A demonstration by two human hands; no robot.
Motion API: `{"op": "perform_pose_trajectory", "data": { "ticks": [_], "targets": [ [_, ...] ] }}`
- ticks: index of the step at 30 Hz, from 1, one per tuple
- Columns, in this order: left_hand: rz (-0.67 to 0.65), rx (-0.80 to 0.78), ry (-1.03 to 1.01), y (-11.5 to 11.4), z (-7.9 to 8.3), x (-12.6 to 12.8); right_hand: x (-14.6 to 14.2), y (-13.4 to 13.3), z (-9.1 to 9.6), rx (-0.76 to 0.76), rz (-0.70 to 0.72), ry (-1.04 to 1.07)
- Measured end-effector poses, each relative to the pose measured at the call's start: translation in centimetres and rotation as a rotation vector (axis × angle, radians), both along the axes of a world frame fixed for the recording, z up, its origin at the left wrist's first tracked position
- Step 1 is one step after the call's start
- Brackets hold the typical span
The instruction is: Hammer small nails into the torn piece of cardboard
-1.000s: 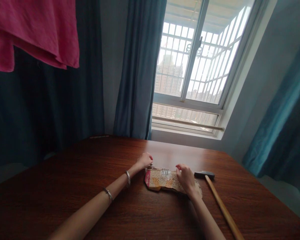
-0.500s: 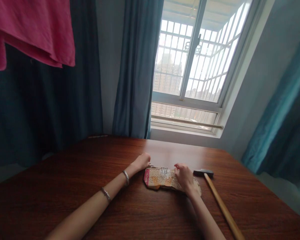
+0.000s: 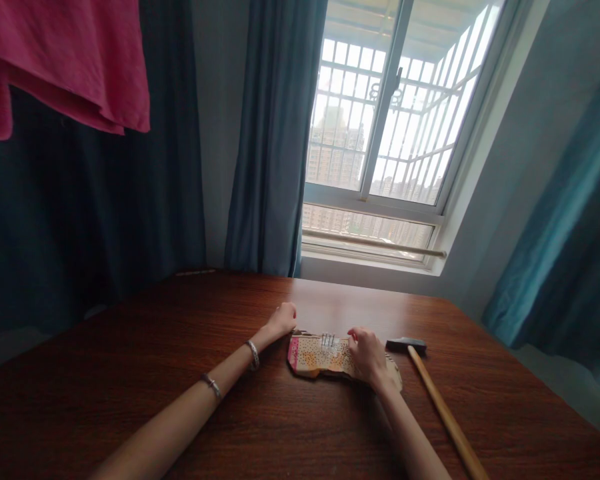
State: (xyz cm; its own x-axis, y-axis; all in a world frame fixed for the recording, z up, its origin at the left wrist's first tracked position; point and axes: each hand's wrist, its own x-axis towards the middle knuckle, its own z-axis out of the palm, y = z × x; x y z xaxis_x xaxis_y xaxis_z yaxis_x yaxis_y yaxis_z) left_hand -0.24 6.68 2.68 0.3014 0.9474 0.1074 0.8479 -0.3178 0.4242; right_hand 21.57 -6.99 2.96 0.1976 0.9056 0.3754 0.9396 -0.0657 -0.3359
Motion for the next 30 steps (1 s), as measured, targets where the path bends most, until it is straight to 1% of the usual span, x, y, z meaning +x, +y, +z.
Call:
{"op": "perform_pose_trajectory", "data": {
  "ticks": [3,6,9,13,16,18,20,23,25,30],
  "targets": [
    [0.034,0.037,0.006,0.0,-0.1,-0.1,0.0,0.0,0.0,0.000,-0.003,0.023],
    [0.030,0.043,0.010,0.0,-0.3,-0.1,0.0,-0.1,0.0,0.007,0.000,0.058],
    [0.014,0.040,-0.030,0.2,-0.6,-0.3,0.1,-0.1,0.0,0.033,0.006,0.110],
    [-0.018,0.065,-0.151,0.9,-0.6,-0.3,0.2,0.0,0.3,0.079,0.014,0.214],
    [-0.068,0.084,-0.348,0.9,0.3,0.3,0.1,0.1,0.8,0.138,0.053,0.325],
    [-0.124,0.042,-0.537,0.3,1.3,1.1,-0.3,0.1,1.3,0.182,0.108,0.414],
    [-0.196,-0.060,-0.725,-0.8,2.3,2.1,-0.9,0.1,1.9,0.210,0.175,0.511],
    [-0.353,-0.192,-0.909,-2.9,3.6,3.4,-1.9,0.0,2.4,0.205,0.271,0.660],
    [-0.420,-0.224,-0.948,-4.2,4.2,4.0,-2.4,0.0,2.6,0.196,0.315,0.746],
    [-0.500,-0.261,-0.921,-6.4,4.5,4.8,-2.7,-0.2,2.7,0.204,0.362,0.872]
  ]
}}
